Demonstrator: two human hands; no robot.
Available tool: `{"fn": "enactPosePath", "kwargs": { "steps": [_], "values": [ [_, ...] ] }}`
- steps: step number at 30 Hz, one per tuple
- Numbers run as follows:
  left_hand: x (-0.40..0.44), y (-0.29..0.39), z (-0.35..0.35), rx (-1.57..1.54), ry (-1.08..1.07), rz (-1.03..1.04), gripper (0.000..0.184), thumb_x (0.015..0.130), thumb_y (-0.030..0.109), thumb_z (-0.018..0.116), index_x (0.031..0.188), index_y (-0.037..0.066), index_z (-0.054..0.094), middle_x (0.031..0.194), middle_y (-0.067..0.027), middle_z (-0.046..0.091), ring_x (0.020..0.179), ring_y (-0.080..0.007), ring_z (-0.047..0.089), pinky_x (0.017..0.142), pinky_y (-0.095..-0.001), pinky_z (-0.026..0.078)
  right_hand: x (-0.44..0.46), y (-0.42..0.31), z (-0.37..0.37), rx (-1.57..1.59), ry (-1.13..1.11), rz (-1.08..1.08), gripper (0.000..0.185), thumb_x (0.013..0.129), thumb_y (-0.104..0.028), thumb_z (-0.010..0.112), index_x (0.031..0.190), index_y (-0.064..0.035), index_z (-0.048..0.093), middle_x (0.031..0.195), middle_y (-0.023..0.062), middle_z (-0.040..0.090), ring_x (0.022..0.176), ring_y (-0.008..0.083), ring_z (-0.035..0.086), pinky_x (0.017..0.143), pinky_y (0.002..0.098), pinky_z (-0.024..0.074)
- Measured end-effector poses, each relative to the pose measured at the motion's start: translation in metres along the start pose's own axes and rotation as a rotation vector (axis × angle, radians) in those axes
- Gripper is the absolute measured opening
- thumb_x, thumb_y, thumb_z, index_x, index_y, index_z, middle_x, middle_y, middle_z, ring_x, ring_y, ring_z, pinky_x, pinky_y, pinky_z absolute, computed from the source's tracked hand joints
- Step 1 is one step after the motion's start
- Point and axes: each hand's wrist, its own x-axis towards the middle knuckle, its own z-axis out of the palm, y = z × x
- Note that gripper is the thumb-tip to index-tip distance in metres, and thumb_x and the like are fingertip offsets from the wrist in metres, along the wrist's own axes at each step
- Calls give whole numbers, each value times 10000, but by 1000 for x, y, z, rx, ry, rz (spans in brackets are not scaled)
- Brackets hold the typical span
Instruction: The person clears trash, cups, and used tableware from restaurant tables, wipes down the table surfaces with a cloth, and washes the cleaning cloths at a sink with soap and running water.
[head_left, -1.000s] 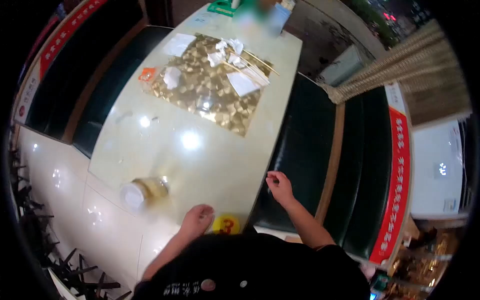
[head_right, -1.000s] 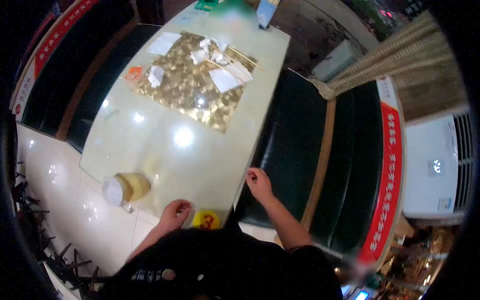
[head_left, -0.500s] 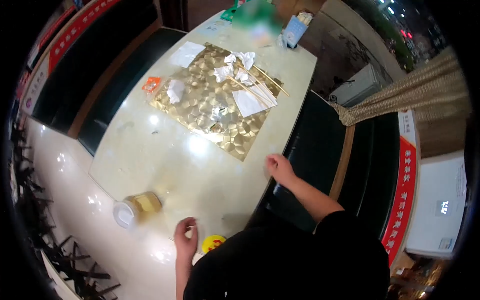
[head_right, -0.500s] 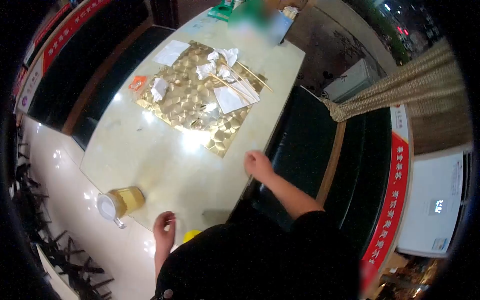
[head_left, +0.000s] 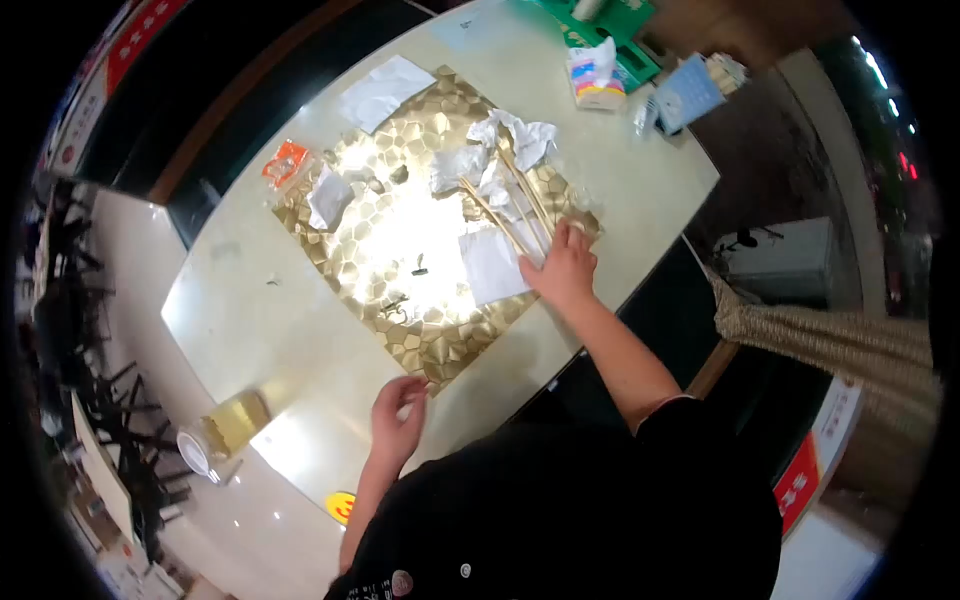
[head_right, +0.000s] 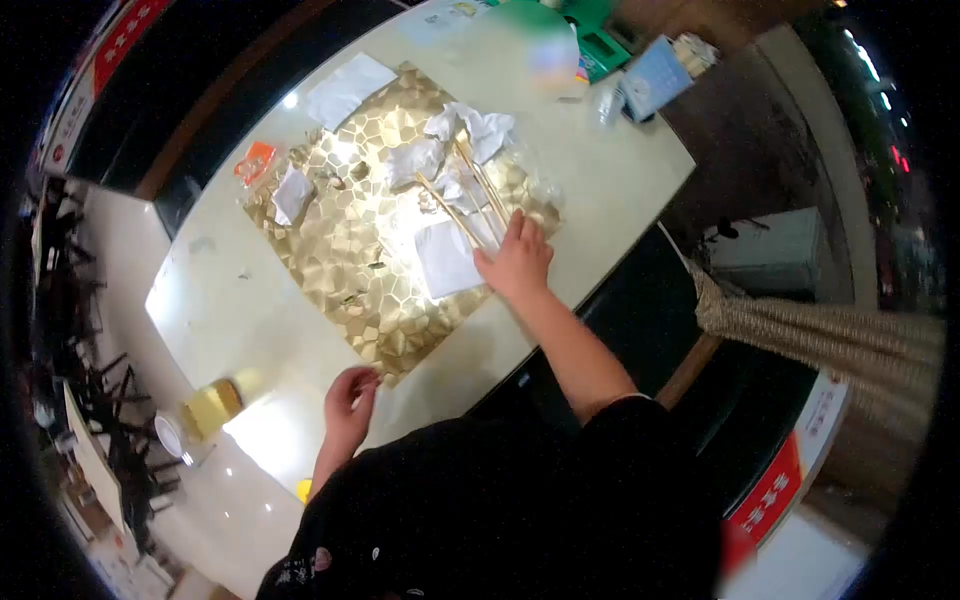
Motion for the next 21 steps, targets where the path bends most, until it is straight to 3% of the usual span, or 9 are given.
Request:
{"fn": "enactPosePath", "kwargs": {
  "steps": [2,6,9,13,15,17,18,20,21],
  "values": [
    [36,23,40,230,-38,56,246,764,50,586,1004,19,542,905,-140,572,831,-224,589,706,-290,473,-4,0,-10,104,-82,-98,651,730,-318,605,1205,69,385,1081,199,463,1010,333,457,808,481,403],
    [106,31,105,579,183,347,397,675,100,658,1029,9,502,1081,-179,465,912,-344,519,777,-411,443,-3,10,7,172,-79,-314,441,774,-136,525,1141,86,420,890,203,506,837,339,522,706,396,459],
    [130,14,136,603,94,325,356,726,103,590,1041,-29,488,1138,-209,439,984,-380,481,826,-400,431,-4,6,20,264,-182,-280,323,755,-78,524,1032,66,437,861,226,504,788,373,531,695,416,456],
    [140,16,144,586,-58,123,212,730,60,533,933,2,558,936,-190,544,852,-349,542,742,-408,456,-14,5,15,234,-260,-349,201,775,-66,485,928,45,417,841,244,498,776,387,529,685,439,450],
    [137,28,139,527,33,182,147,738,40,506,863,15,580,842,-176,561,786,-333,551,708,-405,460,-16,5,2,263,-248,-413,235,786,-72,474,967,59,399,854,259,490,766,402,522,681,455,445],
    [132,46,132,244,-60,-236,160,820,91,480,940,14,552,890,-156,568,810,-275,565,714,-362,460,-19,0,-13,512,-426,-204,315,796,-74,466,1048,86,366,899,282,483,785,431,514,679,469,443],
    [128,41,134,244,-51,-247,160,820,91,480,940,14,552,890,-156,568,810,-275,565,714,-362,460,-21,-1,-17,515,-438,-212,315,796,-74,466,1048,86,366,899,282,483,785,431,514,679,469,443],
    [118,35,147,-521,69,-420,240,903,210,432,1016,14,509,931,-122,568,816,-209,570,726,-328,451,-25,-2,-23,542,-597,-246,472,815,-110,452,1207,95,291,991,355,431,890,482,488,758,481,431],
    [115,33,150,-526,78,-420,240,903,210,432,1016,14,509,931,-122,568,816,-209,570,726,-328,451,-32,-4,-19,539,-602,-254,472,815,-110,452,1207,95,291,991,355,431,890,482,488,758,481,431]
  ]
}}
